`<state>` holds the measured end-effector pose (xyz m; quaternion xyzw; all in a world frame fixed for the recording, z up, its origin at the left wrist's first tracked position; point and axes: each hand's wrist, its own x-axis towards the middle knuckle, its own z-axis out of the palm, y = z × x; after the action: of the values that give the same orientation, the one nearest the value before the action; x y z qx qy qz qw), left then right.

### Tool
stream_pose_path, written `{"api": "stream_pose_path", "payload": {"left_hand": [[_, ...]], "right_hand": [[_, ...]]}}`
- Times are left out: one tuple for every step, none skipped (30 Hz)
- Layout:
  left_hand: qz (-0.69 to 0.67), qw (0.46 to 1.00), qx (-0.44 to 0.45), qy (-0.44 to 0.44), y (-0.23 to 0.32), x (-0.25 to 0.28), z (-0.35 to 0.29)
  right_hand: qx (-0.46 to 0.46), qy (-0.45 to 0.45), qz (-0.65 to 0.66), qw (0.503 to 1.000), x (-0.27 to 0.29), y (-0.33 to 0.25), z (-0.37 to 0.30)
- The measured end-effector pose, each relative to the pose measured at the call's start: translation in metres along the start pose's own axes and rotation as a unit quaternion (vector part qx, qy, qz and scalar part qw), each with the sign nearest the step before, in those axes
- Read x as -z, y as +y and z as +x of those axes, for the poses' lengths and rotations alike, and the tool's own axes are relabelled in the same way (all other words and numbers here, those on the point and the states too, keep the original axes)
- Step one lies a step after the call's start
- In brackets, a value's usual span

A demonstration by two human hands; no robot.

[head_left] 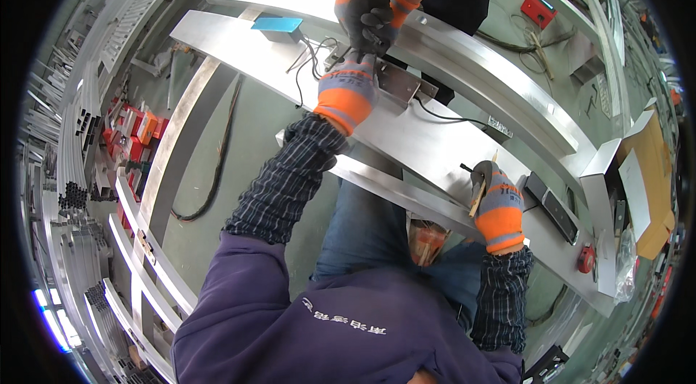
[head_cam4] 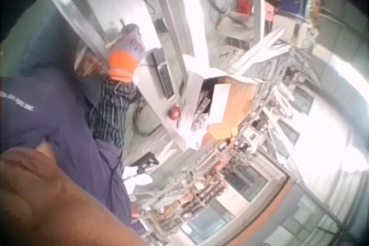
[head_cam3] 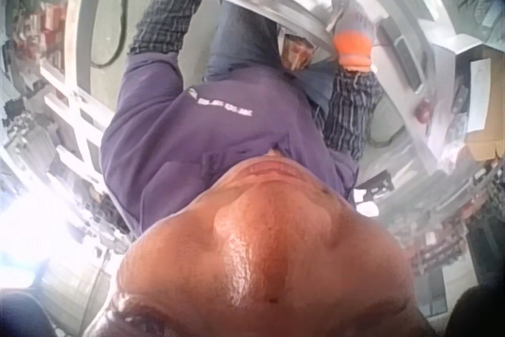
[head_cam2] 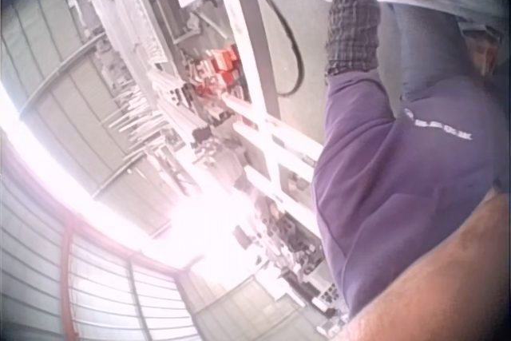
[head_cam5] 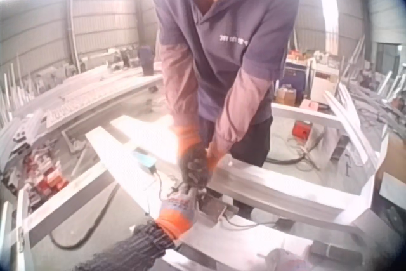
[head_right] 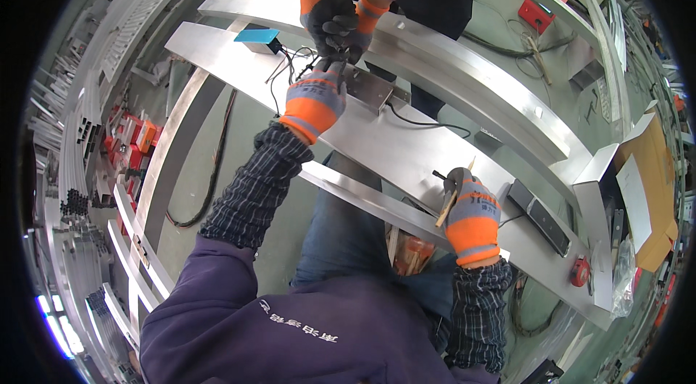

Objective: The person assembles a metal frame by positioning and securing metal bars and brackets. They use a measuring tape to mark positions and a pencil to make marks, then attach components with tools. The work occurs at a workbench in a workshop environment.

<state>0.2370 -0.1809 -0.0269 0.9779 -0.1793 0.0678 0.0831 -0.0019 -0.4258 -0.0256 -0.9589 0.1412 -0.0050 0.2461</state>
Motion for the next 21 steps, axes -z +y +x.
{"api": "stream_pose_path", "payload": {"left_hand": [[0.003, 0.999, -0.012, 0.038, -0.006, -0.016, 0.005], [-0.007, 0.999, -0.004, 0.050, -0.004, -0.021, 0.006], [-0.017, 0.998, 0.004, 0.062, -0.002, -0.026, 0.007], [-0.026, 0.997, 0.013, 0.073, -0.002, -0.030, 0.008], [-0.035, 0.998, 0.043, 0.026, 0.001, -0.023, 0.008], [-0.038, 0.998, 0.042, 0.025, 0.000, -0.023, 0.009], [-0.040, 0.998, 0.043, 0.025, -0.002, -0.023, 0.011], [-0.041, 0.998, 0.045, 0.023, -0.003, -0.021, 0.011], [-0.043, 0.998, 0.048, 0.016, -0.003, -0.020, 0.010], [-0.046, 0.998, 0.051, 0.008, -0.003, -0.019, 0.008], [-0.048, 0.997, 0.052, 0.001, -0.001, -0.014, 0.006], [-0.051, 0.997, 0.052, -0.006, 0.000, -0.012, 0.006], [-0.054, 0.998, 0.039, 0.014, -0.001, -0.013, 0.006], [-0.058, 0.997, 0.027, 0.032, -0.006, -0.015, 0.005], [-0.061, 0.997, 0.015, 0.050, -0.010, -0.018, 0.004], [-0.103, 0.991, 0.003, 0.088, -0.017, -0.022, 0.001], [-0.145, 0.982, -0.011, 0.124, -0.024, -0.027, -0.004], [-0.187, 0.969, -0.025, 0.161, -0.030, -0.034, -0.007], [-0.234, 0.951, -0.031, 0.200, -0.034, -0.042, -0.011], [-0.294, 0.931, -0.049, 0.211, -0.038, -0.048, -0.014], [-0.352, 0.907, -0.067, 0.222, -0.043, -0.053, -0.017]], "right_hand": [[-0.005, -0.011, -0.008, 1.000, 0.002, -0.001, 0.000], [-0.015, -0.019, -0.017, 1.000, 0.005, -0.001, 0.000], [-0.025, -0.029, -0.025, 0.999, 0.006, 0.000, 0.000], [-0.024, -0.017, -0.006, 1.000, 0.002, 0.008, 0.003], [-0.028, -0.006, 0.011, 1.000, -0.004, 0.016, 0.004], [-0.030, 0.004, 0.028, 0.999, -0.008, 0.021, 0.004], [-0.029, 0.003, 0.021, 0.999, -0.009, 0.026, 0.002], [-0.025, 0.000, 0.015, 1.000, -0.002, 0.020, 0.003], [-0.022, -0.004, 0.008, 1.000, 0.001, 0.017, 0.004], [-0.002, 0.015, 0.020, 1.000, -0.005, 0.023, 0.005], [0.017, 0.036, 0.032, 0.999, -0.012, 0.029, 0.006], [0.035, 0.057, 0.043, 0.997, -0.017, 0.033, 0.007], [0.047, 0.065, 0.053, 0.995, -0.019, 0.037, 0.005], [0.059, 0.072, 0.063, 0.994, -0.015, 0.031, 0.004], [0.070, 0.079, 0.073, 0.992, -0.013, 0.026, 0.004], [0.053, 0.080, 0.118, 0.988, -0.015, 0.022, 0.005], [0.034, 0.082, 0.163, 0.983, -0.016, 0.018, 0.006], [0.016, 0.085, 0.208, 0.974, -0.017, 0.017, 0.008], [0.036, 0.103, 0.201, 0.973, -0.018, 0.018, 0.009], [0.056, 0.119, 0.194, 0.972, -0.020, 0.021, 0.011], [0.076, 0.135, 0.187, 0.970, -0.021, 0.023, 0.013]]}}
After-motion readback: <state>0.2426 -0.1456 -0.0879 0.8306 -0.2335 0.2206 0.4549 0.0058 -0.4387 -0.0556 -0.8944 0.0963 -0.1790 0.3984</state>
